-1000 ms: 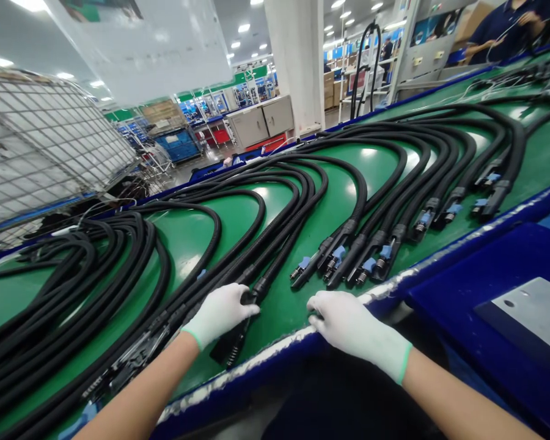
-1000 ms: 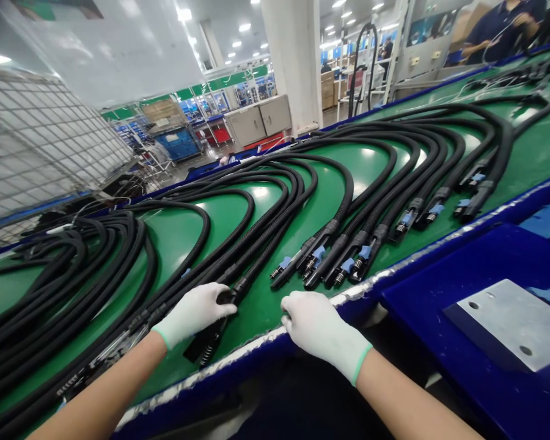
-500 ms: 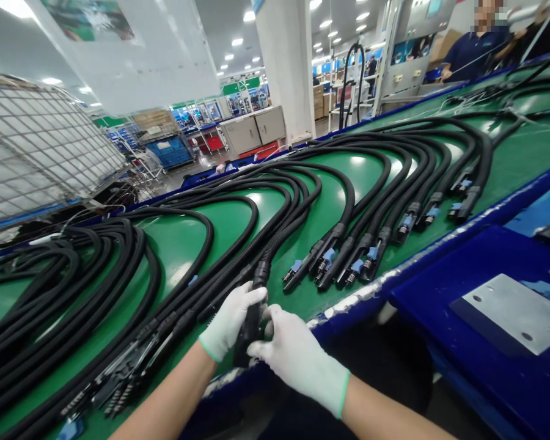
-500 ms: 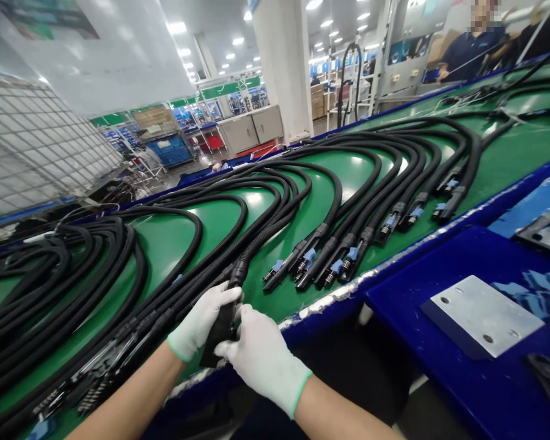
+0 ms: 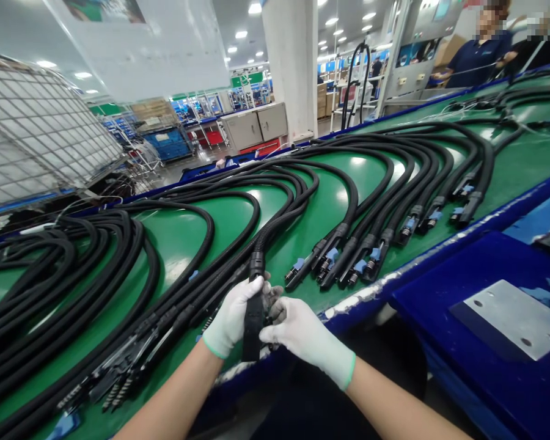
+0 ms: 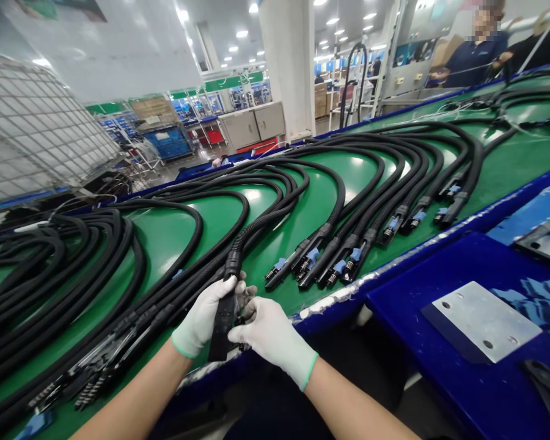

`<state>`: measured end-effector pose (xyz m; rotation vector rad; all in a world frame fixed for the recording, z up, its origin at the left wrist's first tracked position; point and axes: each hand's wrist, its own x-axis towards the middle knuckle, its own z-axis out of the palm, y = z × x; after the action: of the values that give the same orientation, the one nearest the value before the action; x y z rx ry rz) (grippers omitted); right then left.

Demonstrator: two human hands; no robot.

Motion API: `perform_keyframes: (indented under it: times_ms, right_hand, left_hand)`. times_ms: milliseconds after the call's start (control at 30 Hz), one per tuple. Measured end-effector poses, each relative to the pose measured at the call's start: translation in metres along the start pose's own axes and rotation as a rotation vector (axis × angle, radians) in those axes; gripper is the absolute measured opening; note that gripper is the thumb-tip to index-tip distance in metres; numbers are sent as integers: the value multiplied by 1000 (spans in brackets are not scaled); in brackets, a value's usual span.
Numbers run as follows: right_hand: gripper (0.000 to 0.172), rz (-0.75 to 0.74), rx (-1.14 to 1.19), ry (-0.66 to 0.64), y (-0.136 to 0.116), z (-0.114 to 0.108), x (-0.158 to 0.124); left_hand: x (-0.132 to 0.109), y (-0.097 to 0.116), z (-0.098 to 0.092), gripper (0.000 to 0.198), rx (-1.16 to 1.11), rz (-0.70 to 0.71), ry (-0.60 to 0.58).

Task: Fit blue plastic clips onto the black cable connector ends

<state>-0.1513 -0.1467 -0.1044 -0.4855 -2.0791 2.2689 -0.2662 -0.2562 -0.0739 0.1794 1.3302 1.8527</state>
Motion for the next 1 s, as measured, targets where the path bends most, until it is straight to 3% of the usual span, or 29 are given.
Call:
perform_keyframes:
  times_ms: [133,233,367,500,800,1000]
  right_hand:
    - [15,53,98,36,-7,-2,-3]
    - [24,87,165,52,-14,-5,-9]
    - [29,53,235,26,-12,-5,-12]
    - [24,33,277,122,1,2,-11]
    - [15,-54,-64,148,-5,2,-11]
    - [29,-25,-163,145,-9,-6,2]
  left_hand:
    - [7,-1,0,42,231,136,26]
    - [10,-4,1,45,404,214,74]
    - [13,-12,6,40,411,250,94]
    - [16,-17,8,39,412,259,103]
    - [13,-17,6,37,454,242,10]
    - [8,-21,6,43,517,253,-88]
